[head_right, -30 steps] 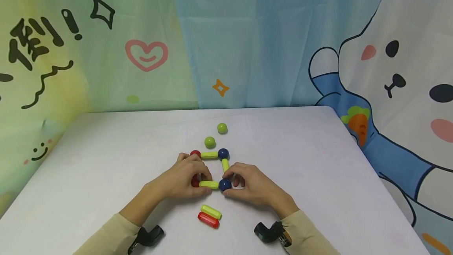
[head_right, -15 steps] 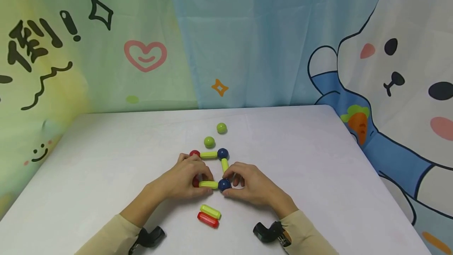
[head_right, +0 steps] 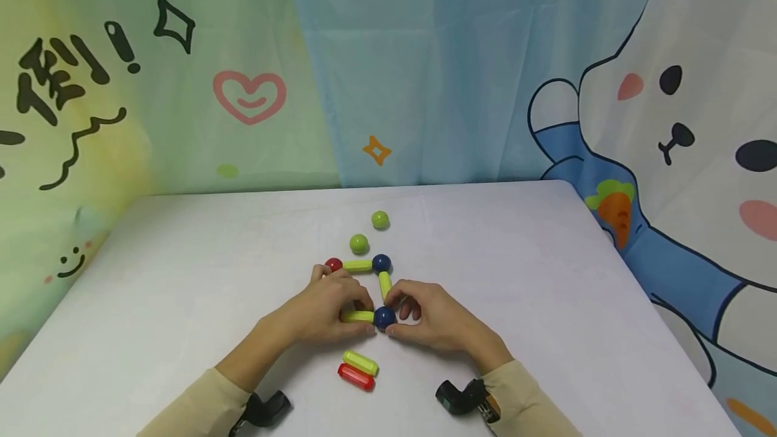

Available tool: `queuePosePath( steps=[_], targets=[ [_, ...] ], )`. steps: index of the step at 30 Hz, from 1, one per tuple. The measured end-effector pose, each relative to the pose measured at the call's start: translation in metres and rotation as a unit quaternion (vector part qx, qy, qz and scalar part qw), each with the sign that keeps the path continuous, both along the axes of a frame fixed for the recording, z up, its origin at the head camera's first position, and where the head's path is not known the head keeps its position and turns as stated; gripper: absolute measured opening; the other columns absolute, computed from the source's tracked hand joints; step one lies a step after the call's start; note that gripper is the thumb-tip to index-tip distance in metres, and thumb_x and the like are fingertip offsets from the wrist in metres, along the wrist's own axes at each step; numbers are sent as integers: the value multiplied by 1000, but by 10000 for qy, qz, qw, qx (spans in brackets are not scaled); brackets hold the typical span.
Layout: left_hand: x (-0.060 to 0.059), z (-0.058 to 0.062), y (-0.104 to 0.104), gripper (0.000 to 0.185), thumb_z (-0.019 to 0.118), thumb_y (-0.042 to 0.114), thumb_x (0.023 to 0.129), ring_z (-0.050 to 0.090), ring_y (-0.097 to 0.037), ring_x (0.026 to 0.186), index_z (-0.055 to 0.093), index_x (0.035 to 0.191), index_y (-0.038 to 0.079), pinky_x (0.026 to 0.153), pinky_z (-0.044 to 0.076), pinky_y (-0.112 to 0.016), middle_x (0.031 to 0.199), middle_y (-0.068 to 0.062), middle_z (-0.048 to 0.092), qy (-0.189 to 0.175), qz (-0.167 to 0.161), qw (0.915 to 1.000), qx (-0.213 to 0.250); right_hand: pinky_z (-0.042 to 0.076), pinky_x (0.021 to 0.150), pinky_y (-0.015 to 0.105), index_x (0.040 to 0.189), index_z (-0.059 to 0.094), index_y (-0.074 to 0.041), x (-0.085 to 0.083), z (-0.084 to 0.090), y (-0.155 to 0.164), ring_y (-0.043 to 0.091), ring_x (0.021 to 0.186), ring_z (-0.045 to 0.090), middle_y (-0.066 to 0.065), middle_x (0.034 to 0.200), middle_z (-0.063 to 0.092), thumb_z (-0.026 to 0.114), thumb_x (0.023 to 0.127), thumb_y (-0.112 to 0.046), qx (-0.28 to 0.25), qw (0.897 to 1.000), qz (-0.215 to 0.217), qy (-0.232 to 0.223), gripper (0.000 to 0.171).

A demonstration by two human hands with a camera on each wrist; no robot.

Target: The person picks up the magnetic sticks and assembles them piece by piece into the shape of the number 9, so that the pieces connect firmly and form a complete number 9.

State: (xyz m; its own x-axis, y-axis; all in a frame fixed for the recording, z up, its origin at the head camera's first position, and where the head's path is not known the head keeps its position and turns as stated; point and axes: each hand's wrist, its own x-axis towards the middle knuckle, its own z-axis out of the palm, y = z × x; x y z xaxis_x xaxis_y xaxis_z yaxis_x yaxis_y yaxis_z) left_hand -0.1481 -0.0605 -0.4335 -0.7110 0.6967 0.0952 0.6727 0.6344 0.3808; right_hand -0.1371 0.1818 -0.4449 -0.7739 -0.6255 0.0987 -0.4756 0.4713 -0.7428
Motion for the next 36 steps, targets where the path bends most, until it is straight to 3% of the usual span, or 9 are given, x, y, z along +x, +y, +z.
queuePosePath(
  steps=[10, 17, 23, 28, 36],
  targets=[
    [3, 1, 7, 25, 72, 53, 76, 44, -5, 86, 68, 87, 30, 80, 23, -42, 75, 22, 54, 124, 100, 9998, -95, 48, 67, 26, 106, 58, -25, 1, 1, 0, 13, 79, 59, -9, 90, 61, 75, 79, -19, 5, 10000, 64, -36, 32],
    [3, -1, 5, 23, 72, 51, 77, 44, -4, 84, 68, 88, 31, 79, 23, -41, 75, 23, 53, 180, 70, 9998, -44, 50, 74, 27, 111, 56, -23, -6, 7, 4, 10, 85, 60, -11, 98, 61, 61, 83, -4, 230, 9983, 104, -527, 34],
    [2, -1, 4, 24, 71, 53, 77, 44, -3, 84, 68, 89, 31, 80, 24, -41, 76, 24, 53, 201, 35, 9998, -91, 48, 68, 26, 107, 56, -19, -15, 9, 2, 11, 76, 56, -8, 86, 59, 61, 92, -21, 419, 9983, -316, -260, 16],
    [2, -2, 3, 26, 71, 56, 76, 44, -3, 83, 67, 86, 32, 80, 23, -40, 74, 26, 52, 153, 37, 9999, -55, 43, 59, 25, 100, 56, -22, -23, 7, -6, 9, 65, 52, -9, 75, 57, 58, 92, -39, 613, 9951, -778, -45, 19],
    [0, -3, 3, 28, 69, 58, 76, 44, -2, 85, 67, 87, 33, 81, 24, -40, 76, 27, 53, 77, 13, 10000, 33, 41, 58, 29, 83, 63, -20, -32, 9, -23, 11, 61, 51, -7, 65, 56, 61, 89, -42, 921, 9824, -1623, -115, 24]
  ],
)
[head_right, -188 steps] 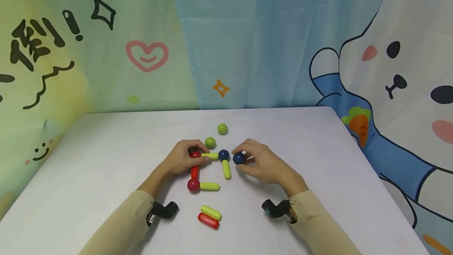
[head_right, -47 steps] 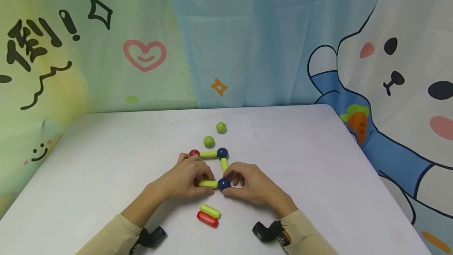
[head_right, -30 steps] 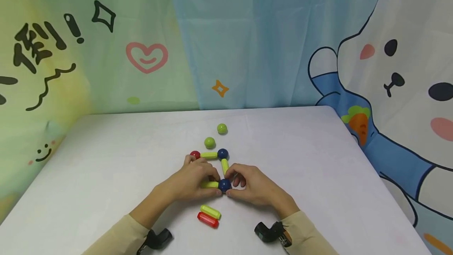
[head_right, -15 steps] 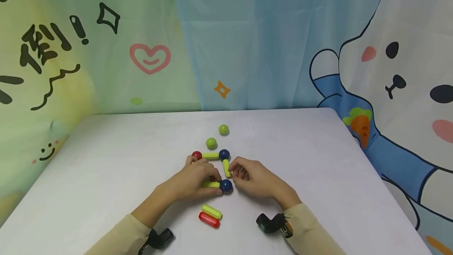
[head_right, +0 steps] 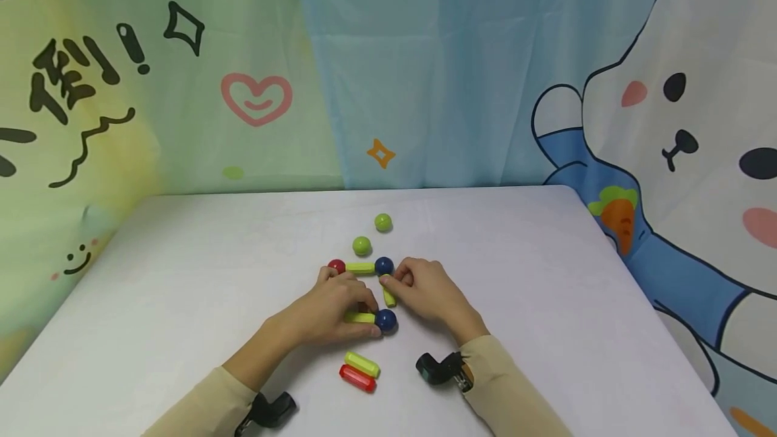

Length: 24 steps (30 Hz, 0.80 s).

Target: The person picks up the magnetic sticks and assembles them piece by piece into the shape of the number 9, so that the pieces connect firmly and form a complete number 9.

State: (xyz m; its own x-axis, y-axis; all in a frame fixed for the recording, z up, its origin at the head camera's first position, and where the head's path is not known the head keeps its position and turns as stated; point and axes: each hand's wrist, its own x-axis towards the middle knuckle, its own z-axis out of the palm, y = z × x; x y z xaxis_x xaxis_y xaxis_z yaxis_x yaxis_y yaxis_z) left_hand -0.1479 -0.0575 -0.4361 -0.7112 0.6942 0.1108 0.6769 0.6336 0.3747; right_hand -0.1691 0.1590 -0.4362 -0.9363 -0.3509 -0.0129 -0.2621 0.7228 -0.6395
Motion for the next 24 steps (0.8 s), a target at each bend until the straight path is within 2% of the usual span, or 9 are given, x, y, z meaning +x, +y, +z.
queuePosePath(
  steps=[15, 24],
  targets=[
    [-3, -1, -2, 28, 68, 57, 77, 45, -4, 89, 69, 90, 32, 82, 22, -41, 81, 25, 59, 81, -81, 9999, 71, 38, 50, 27, 66, 64, -18, -7, 2, -14, 11, 51, 51, -6, 53, 55, 67, 82, -40, 127, 9988, -420, -204, 28],
    [-4, -3, -4, 26, 69, 55, 77, 45, -2, 85, 69, 85, 31, 80, 23, -39, 76, 25, 57, 115, -36, 9998, 125, 39, 52, 27, 67, 66, -17, -12, 2, -18, 12, 53, 52, -5, 53, 56, 64, 83, -39, -13, 9968, -621, -501, 26]
  ],
)
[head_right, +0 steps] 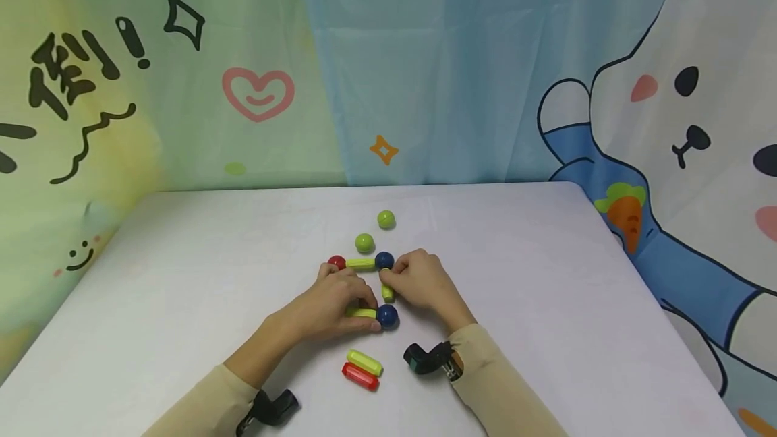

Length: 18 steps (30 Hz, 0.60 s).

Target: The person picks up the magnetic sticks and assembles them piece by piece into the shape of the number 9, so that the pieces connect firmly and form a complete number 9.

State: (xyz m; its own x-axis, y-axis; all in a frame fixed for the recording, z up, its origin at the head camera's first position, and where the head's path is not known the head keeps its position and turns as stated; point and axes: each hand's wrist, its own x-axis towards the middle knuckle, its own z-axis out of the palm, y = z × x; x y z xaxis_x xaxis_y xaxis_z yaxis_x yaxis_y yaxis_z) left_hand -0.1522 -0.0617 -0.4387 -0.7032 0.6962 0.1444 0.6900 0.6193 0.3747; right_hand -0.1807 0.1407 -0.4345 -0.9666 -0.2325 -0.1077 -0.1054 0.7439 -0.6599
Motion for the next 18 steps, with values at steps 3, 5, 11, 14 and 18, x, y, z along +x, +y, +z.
queuePosePath(
  steps=[3, 5, 11, 14, 18],
  targets=[
    [0, 0, 0, 24, 69, 55, 77, 45, -2, 84, 68, 83, 32, 81, 23, -39, 74, 26, 55, -53, 62, 10000, -4, 41, 52, 28, 70, 67, -16, 1, 2, -1, 12, 52, 54, -3, 53, 58, 63, 84, -39, -114, 9999, -37, -76, 27],
    [-1, 0, -1, 24, 69, 56, 77, 45, -2, 84, 67, 82, 32, 81, 23, -39, 73, 27, 53, -77, 114, 9999, -31, 41, 52, 28, 71, 68, -15, 1, 3, -2, 13, 51, 55, -2, 53, 59, 63, 84, -38, -193, 9997, -49, -122, 27],
    [-2, 0, -3, 24, 69, 55, 77, 46, -3, 86, 67, 83, 32, 81, 23, -39, 74, 26, 54, -121, 194, 9997, -2, 41, 51, 28, 73, 67, -12, 3, 3, -4, 13, 51, 54, -1, 56, 60, 63, 85, -36, -295, 9995, -76, -127, 27],
    [-3, 0, -3, 24, 69, 55, 77, 46, -3, 86, 68, 83, 31, 82, 23, -39, 74, 25, 55, -107, 221, 9997, 1, 40, 51, 27, 73, 67, -12, 4, 3, -4, 13, 51, 53, -1, 56, 59, 63, 85, -37, -286, 9995, -91, -112, 28],
    [-3, -1, -4, 25, 69, 55, 77, 46, -3, 86, 68, 83, 31, 82, 24, -40, 75, 25, 56, -84, 231, 9997, 25, 39, 51, 27, 75, 67, -12, 5, 2, -4, 13, 51, 53, -1, 55, 58, 63, 86, -38, -292, 9995, -65, -125, 28]
  ],
)
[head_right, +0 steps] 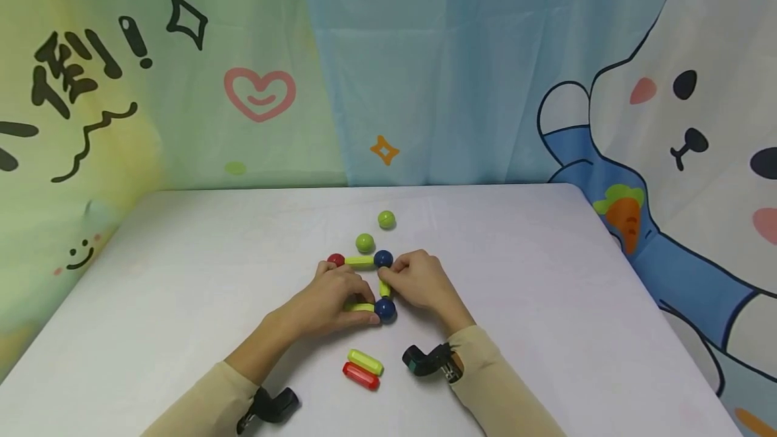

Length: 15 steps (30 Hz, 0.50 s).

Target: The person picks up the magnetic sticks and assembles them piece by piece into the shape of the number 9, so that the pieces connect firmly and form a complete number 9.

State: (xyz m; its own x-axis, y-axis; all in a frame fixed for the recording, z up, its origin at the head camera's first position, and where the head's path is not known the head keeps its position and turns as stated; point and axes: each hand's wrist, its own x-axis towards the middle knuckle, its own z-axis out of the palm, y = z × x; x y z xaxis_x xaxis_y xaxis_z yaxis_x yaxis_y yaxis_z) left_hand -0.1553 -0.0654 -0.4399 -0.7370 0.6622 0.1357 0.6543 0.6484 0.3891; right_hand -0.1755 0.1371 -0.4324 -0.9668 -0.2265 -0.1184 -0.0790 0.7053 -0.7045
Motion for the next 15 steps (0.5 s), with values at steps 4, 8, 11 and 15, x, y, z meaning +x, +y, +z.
queuePosePath(
  steps=[4, 8, 11, 15],
  targets=[
    [-1, 0, 0, 24, 68, 55, 78, 47, -3, 87, 68, 83, 31, 81, 24, -40, 76, 25, 56, 1, -18, 10000, 34, 39, 51, 28, 76, 66, -12, 1, 0, 1, 13, 50, 53, -2, 54, 57, 63, 87, -38, 51, 10000, 31, 24, 27],
    [-1, 1, 0, 24, 68, 55, 78, 47, -2, 87, 68, 83, 31, 81, 24, -39, 76, 25, 55, -2, 1, 10000, 16, 39, 52, 28, 76, 66, -13, 1, 0, 0, 13, 50, 52, -3, 54, 56, 63, 87, -37, 71, 9999, 49, 90, 26],
    [-1, 1, -1, 24, 69, 55, 78, 47, -2, 87, 68, 84, 31, 81, 24, -39, 76, 24, 56, 15, 57, 10000, -11, 38, 51, 28, 75, 66, -13, 0, 0, -1, 13, 50, 51, -3, 53, 56, 63, 87, -37, 45, 9999, 67, 110, 27],
    [0, 2, -2, 25, 69, 54, 78, 47, -3, 87, 69, 84, 30, 80, 24, -40, 76, 24, 56, 15, 127, 9999, -58, 38, 51, 27, 75, 66, -13, 0, -1, -4, 13, 50, 51, -3, 53, 55, 63, 87, -37, 42, 9999, 88, 125, 26]
  ],
)
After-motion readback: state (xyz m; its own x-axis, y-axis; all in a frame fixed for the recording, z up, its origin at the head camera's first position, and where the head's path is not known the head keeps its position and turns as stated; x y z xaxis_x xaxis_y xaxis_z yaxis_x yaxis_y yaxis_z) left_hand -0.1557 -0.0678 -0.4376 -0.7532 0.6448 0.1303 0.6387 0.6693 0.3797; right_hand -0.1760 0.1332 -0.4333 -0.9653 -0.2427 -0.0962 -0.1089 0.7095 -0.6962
